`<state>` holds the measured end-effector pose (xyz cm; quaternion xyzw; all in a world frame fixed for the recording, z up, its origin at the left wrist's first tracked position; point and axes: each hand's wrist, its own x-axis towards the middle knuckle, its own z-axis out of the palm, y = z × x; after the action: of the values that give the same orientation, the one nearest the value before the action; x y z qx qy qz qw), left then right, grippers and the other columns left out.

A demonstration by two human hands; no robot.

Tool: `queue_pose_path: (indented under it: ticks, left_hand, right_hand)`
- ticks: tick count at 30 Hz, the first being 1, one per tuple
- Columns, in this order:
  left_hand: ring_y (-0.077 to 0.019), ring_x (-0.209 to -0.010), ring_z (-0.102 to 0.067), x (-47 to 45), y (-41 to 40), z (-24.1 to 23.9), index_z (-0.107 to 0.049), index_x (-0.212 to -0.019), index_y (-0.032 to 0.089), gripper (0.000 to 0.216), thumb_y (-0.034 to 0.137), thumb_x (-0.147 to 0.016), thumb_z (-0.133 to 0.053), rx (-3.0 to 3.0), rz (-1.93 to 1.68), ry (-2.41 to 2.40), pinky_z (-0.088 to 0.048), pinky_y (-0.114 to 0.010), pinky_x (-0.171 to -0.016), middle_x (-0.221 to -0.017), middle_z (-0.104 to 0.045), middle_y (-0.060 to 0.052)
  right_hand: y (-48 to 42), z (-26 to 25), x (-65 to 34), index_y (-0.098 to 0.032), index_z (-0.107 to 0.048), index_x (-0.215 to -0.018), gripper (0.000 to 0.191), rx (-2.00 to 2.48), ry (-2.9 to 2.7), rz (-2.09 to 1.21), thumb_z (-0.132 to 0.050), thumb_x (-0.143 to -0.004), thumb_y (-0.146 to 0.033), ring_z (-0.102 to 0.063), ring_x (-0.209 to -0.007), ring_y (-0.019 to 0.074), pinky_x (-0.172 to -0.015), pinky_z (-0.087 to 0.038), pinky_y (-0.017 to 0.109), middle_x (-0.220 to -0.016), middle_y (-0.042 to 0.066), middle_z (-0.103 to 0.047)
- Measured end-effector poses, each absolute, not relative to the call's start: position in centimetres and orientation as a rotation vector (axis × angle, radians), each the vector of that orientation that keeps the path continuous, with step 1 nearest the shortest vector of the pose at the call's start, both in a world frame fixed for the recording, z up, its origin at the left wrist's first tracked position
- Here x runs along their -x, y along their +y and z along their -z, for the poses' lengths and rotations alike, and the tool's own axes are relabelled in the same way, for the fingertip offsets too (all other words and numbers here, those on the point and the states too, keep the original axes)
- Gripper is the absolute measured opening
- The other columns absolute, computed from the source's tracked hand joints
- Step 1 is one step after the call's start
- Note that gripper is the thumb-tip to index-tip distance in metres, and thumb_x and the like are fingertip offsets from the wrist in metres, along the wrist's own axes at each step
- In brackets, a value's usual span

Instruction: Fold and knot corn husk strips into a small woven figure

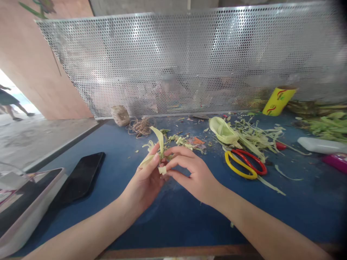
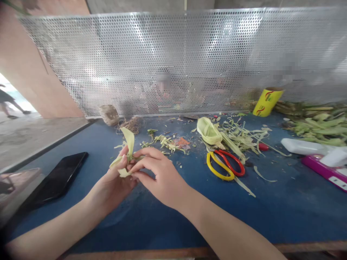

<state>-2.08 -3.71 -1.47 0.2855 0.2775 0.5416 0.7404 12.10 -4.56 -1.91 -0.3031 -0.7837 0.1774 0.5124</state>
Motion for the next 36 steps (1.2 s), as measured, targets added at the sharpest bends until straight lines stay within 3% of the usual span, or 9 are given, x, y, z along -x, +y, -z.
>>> queue_pose_path:
  ticks: [5,11,15,21,26,28,31,33,36]
  left_hand:
    - [-0.0061,-0.054,-0.051,1.8,-4.0,1.1,-0.064,-0.085,0.021,0.016,0.024,-0.07,-0.068,-0.641,-1.203,0.632,-0.041,-0.016,-0.048,-0.063,-0.056,0.003]
    - [-0.0088,-0.063,-0.051,2.0,-3.8,1.0,-0.069,-0.084,0.019,0.019,0.028,-0.067,-0.069,-0.861,-1.231,0.719,-0.042,-0.018,-0.055,-0.069,-0.061,0.001]
    - [-0.009,-0.064,-0.048,2.3,-3.4,1.3,-0.069,-0.088,0.02,0.025,0.026,-0.064,-0.072,-1.029,-1.214,0.844,-0.039,-0.019,-0.054,-0.078,-0.062,0.0]
    - [-0.0125,-0.075,-0.05,2.4,-3.0,1.2,-0.067,-0.088,0.019,0.018,0.027,-0.073,-0.063,-1.043,-1.066,0.9,-0.039,-0.019,-0.054,-0.083,-0.059,-0.003]
    - [-0.0146,-0.074,-0.052,2.6,-2.8,1.2,-0.068,-0.077,0.017,0.015,0.026,-0.066,-0.07,-1.214,-1.145,1.007,-0.039,-0.022,-0.054,-0.094,-0.062,-0.005]
    - [-0.015,-0.07,-0.053,2.8,-2.7,1.2,-0.066,-0.062,0.016,0.011,0.026,-0.065,-0.07,-1.376,-1.155,1.112,-0.04,-0.024,-0.058,-0.088,-0.064,-0.005]
    - [-0.0187,-0.077,-0.055,2.8,-2.6,1.1,-0.055,-0.043,0.017,0.028,0.024,-0.067,-0.068,-1.577,-1.117,1.211,-0.039,-0.025,-0.067,-0.064,-0.063,-0.003]
    - [-0.0197,-0.081,-0.056,2.8,-2.6,1.0,-0.052,-0.041,0.018,0.031,0.024,-0.068,-0.066,-1.622,-1.112,1.225,-0.038,-0.025,-0.071,-0.054,-0.059,-0.002]
    - [-0.0168,-0.07,-0.055,2.6,-2.7,1.0,-0.055,-0.043,0.018,0.028,0.023,-0.068,-0.067,-1.603,-1.11,1.218,-0.038,-0.025,-0.069,-0.049,-0.055,0.0]
  right_hand:
    - [-4.5,2.1,-11.9,-0.019,-0.06,-0.08,0.01,0.726,-1.858,-0.445,-0.053,-0.079,-0.012,-0.054,-0.102,0.0137,-0.091,-0.042,0.027,-0.103,0.006,-0.057]
    - [-4.5,2.1,-12.0,-0.018,-0.06,-0.081,0.01,0.718,-1.893,-0.353,-0.053,-0.08,-0.012,-0.052,-0.103,0.0134,-0.091,-0.041,0.027,-0.103,0.007,-0.056]
    - [-4.6,1.8,-12.3,-0.019,-0.059,-0.081,0.009,0.73,-1.868,-0.319,-0.052,-0.081,-0.013,-0.052,-0.102,0.014,-0.091,-0.04,0.028,-0.1,0.005,-0.058]
    - [-4.5,1.7,-12.7,-0.022,-0.061,-0.078,0.007,0.922,-1.771,-0.248,-0.056,-0.077,-0.016,-0.053,-0.101,0.0179,-0.091,-0.037,0.037,-0.099,0.003,-0.062]
    - [-4.2,1.8,-12.8,-0.021,-0.059,-0.078,0.008,0.962,-1.667,-0.392,-0.053,-0.077,-0.015,-0.059,-0.086,0.0147,-0.08,-0.044,0.028,-0.087,0.001,-0.066]
    - [-4.1,1.8,-12.8,-0.02,-0.059,-0.077,0.008,0.999,-1.635,-0.441,-0.052,-0.077,-0.016,-0.06,-0.077,0.0139,-0.072,-0.045,0.025,-0.079,0.001,-0.065]
    - [-4.1,1.8,-12.9,-0.019,-0.059,-0.074,0.007,1.04,-1.619,-0.543,-0.052,-0.076,-0.017,-0.059,-0.071,0.0134,-0.066,-0.045,0.024,-0.073,0.0,-0.064]
    - [-4.0,1.7,-12.9,-0.019,-0.058,-0.075,0.008,1.059,-1.596,-0.703,-0.051,-0.076,-0.017,-0.06,-0.069,0.0131,-0.064,-0.045,0.023,-0.072,0.0,-0.064]
    - [-3.7,1.7,-12.8,-0.018,-0.056,-0.077,0.007,1.071,-1.487,-1.005,-0.049,-0.077,-0.02,-0.061,-0.065,0.0125,-0.062,-0.046,0.024,-0.068,0.0,-0.063]
